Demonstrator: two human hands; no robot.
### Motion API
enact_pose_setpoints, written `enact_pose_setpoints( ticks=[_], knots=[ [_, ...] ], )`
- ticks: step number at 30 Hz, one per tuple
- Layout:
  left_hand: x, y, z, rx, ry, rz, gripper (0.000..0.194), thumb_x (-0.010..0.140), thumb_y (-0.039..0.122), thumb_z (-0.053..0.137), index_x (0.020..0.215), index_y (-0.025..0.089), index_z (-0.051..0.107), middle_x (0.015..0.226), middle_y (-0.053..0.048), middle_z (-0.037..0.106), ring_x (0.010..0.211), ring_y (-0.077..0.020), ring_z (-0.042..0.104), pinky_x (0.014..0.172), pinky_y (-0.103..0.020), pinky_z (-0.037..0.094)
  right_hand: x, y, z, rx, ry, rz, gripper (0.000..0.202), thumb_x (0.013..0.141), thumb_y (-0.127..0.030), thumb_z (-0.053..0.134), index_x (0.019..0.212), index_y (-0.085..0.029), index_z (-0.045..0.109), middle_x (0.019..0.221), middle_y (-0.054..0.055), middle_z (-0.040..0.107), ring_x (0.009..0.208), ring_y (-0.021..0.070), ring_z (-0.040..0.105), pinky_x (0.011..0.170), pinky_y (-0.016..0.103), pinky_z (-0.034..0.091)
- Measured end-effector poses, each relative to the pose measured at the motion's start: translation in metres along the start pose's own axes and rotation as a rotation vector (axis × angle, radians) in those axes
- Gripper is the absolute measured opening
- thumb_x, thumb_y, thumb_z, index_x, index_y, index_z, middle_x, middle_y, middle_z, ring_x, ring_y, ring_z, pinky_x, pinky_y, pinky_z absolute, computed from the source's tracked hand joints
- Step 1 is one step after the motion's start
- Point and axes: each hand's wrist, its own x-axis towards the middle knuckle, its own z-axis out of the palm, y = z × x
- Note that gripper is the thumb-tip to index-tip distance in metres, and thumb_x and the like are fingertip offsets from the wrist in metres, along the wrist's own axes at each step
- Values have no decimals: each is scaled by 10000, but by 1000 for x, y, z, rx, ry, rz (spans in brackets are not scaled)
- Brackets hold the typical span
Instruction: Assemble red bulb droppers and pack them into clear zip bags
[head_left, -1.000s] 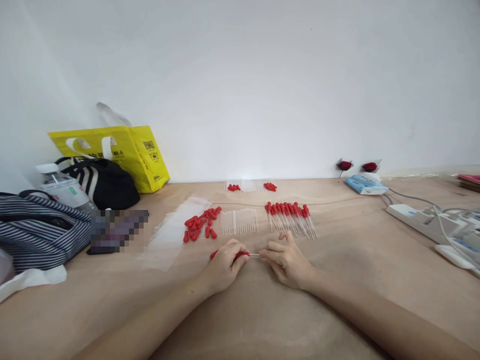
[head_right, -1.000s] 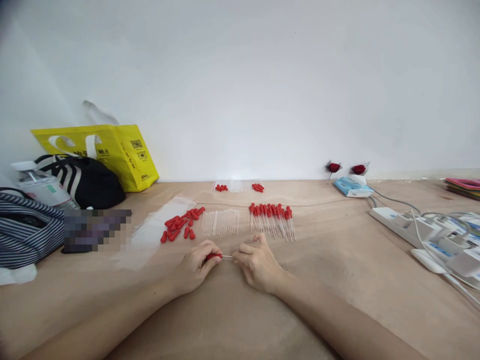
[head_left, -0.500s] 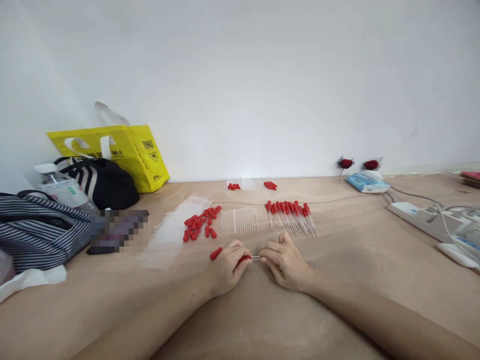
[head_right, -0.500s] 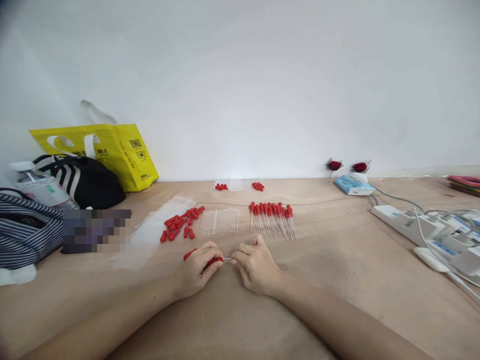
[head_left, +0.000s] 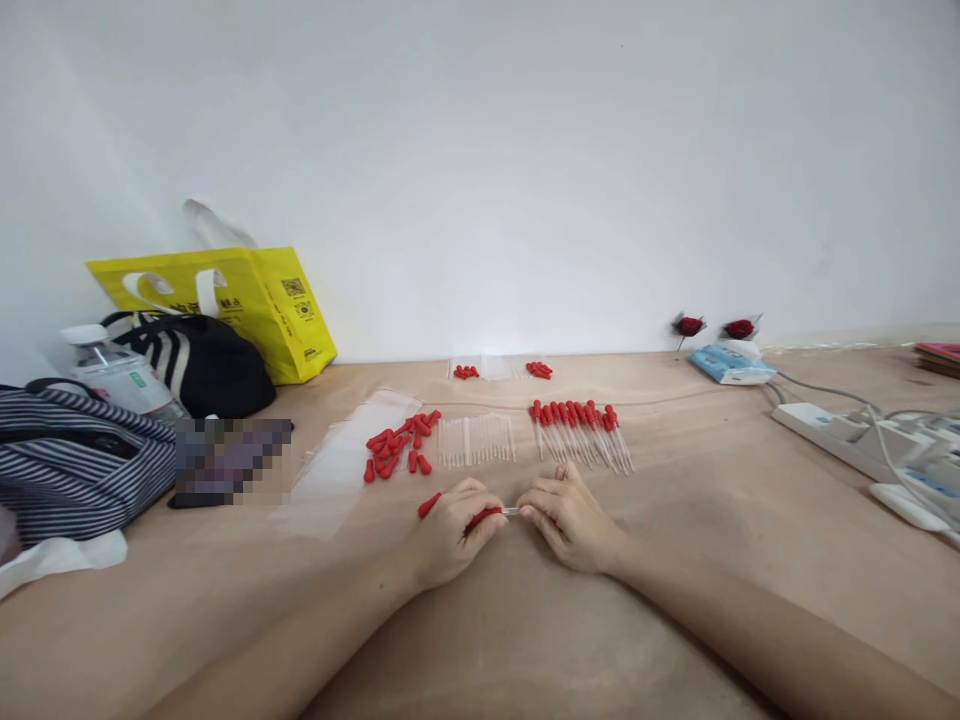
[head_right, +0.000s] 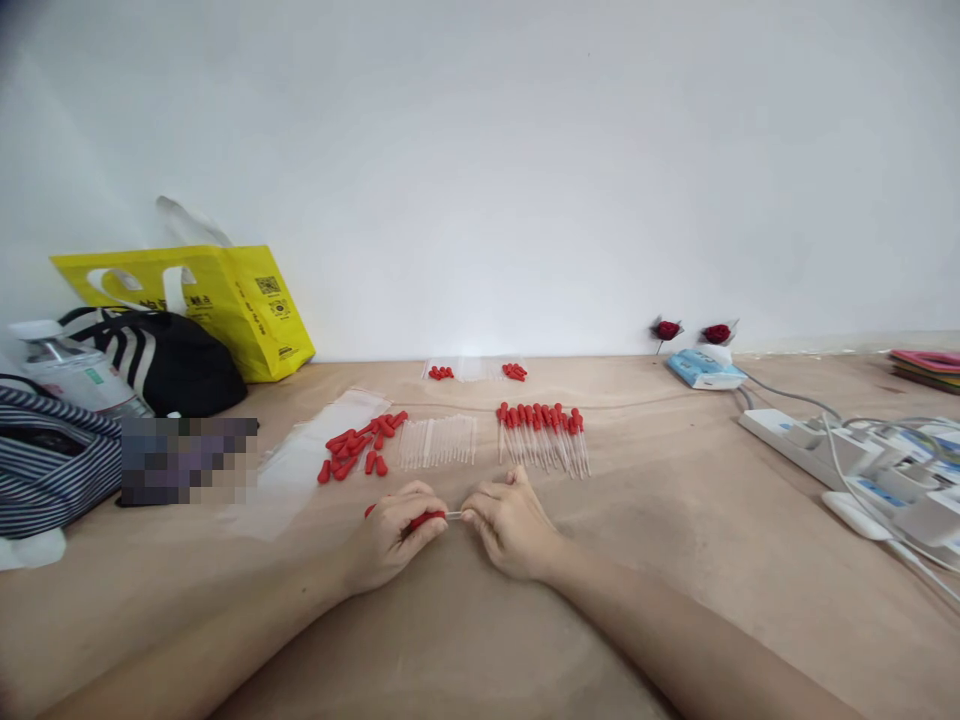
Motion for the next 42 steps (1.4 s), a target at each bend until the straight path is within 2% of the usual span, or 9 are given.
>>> enact_pose_setpoints(
  ticks=[11, 19, 24, 26, 29, 31, 34, 38, 42],
  knots=[
    [-4, -3, 3, -1, -21, 120, 210, 870, 194, 389, 820, 142, 587, 729, -62, 584, 771, -174, 473, 690, -282, 415, -2, 0, 5, 46, 38, -63, 262, 891, -215, 331, 853, -172, 587, 697, 21, 594, 665, 123, 480, 668, 291, 234],
    [-1, -2, 2, 34, 49, 34, 209, 869, 227, 394, 817, 151, 581, 729, -55, 592, 751, -170, 492, 698, -294, 409, 0, 1, 0, 13, -12, -79, 251, 895, -214, 328, 986, -182, 559, 789, 37, 576, 733, 133, 478, 689, 278, 270],
    [-2, -4, -5, 160, 71, -15, 190, 816, 261, 491, 983, 196, 556, 878, -49, 603, 877, -200, 504, 806, -351, 367, -5, 3, -4, -199, 79, -72, 206, 845, -202, 414, 923, -204, 605, 738, 37, 564, 723, 155, 465, 670, 307, 242],
    [-4, -5, -12, 265, 106, -105, 309, 765, 297, 553, 1060, 216, 508, 984, -56, 562, 942, -227, 480, 849, -389, 341, -6, 12, -5, -243, 144, 29, 199, 829, -186, 424, 893, -194, 612, 751, 45, 574, 721, 159, 475, 651, 304, 247],
    [-8, -7, -29, 369, 133, -311, 308, 686, 337, 604, 945, 196, 514, 955, -54, 497, 910, -239, 477, 790, -379, 380, -3, 37, -12, -260, 290, 333, 222, 818, -167, 397, 868, -170, 613, 775, 63, 583, 705, 164, 499, 638, 291, 290],
    [-12, -10, -39, 378, 89, -440, 282, 656, 350, 607, 854, 180, 502, 904, -43, 460, 845, -221, 494, 711, -333, 407, 2, 59, -19, -253, 334, 526, 249, 813, -159, 371, 867, -145, 613, 803, 86, 589, 722, 172, 519, 651, 283, 330],
    [-16, -14, -49, 369, -31, -555, 263, 656, 354, 589, 822, 183, 477, 881, -35, 459, 792, -205, 513, 663, -302, 398, 10, 85, -28, -270, 278, 743, 253, 807, -157, 365, 878, -122, 606, 834, 110, 606, 773, 182, 543, 662, 262, 350],
    [-18, -18, -52, 325, -103, -563, 133, 732, 279, 498, 802, 195, 422, 825, -15, 509, 706, -174, 532, 620, -273, 377, 18, 100, -28, -293, 219, 839, 230, 795, -153, 389, 911, -116, 584, 864, 116, 625, 802, 187, 560, 637, 244, 346],
    [-15, -20, -46, 242, -86, -543, 85, 769, 203, 432, 833, 201, 377, 681, 27, 522, 633, -155, 540, 579, -251, 366, 22, 100, -21, -316, 180, 871, 203, 777, -156, 413, 861, -146, 598, 836, 99, 635, 787, 192, 573, 620, 252, 337]
  ],
)
